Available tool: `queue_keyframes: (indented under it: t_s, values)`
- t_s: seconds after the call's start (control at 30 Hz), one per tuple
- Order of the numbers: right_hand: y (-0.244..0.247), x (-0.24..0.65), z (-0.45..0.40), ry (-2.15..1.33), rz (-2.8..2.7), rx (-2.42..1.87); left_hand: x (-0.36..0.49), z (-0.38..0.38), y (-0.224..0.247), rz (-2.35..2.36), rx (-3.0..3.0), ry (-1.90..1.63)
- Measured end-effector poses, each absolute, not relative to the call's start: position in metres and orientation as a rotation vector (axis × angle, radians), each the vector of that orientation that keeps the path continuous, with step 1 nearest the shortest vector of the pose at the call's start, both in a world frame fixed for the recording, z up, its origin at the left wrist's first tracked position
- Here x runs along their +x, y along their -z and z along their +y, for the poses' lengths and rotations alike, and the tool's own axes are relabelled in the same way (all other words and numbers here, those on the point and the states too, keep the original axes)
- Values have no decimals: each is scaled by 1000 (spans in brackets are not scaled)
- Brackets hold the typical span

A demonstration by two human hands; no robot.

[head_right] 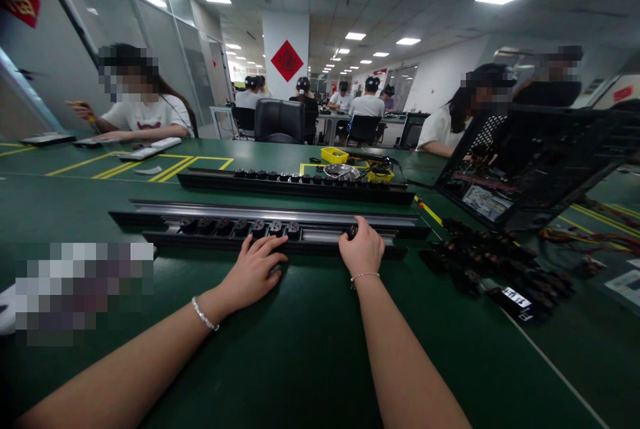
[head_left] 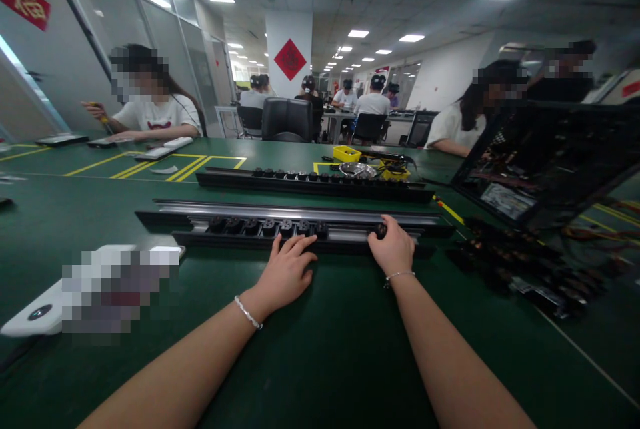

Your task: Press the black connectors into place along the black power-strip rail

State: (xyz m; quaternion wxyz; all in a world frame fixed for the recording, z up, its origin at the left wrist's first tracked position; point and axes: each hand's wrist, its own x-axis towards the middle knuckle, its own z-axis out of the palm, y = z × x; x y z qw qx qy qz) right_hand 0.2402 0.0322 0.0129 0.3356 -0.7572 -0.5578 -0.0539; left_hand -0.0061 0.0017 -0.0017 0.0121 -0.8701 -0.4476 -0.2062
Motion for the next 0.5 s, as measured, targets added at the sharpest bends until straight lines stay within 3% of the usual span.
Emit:
queue_keyframes:
  t_s: [0.5]
  values:
    - [-14,250,31,178,-1468,-2069,-6,1,0,-1407,-2731,643]
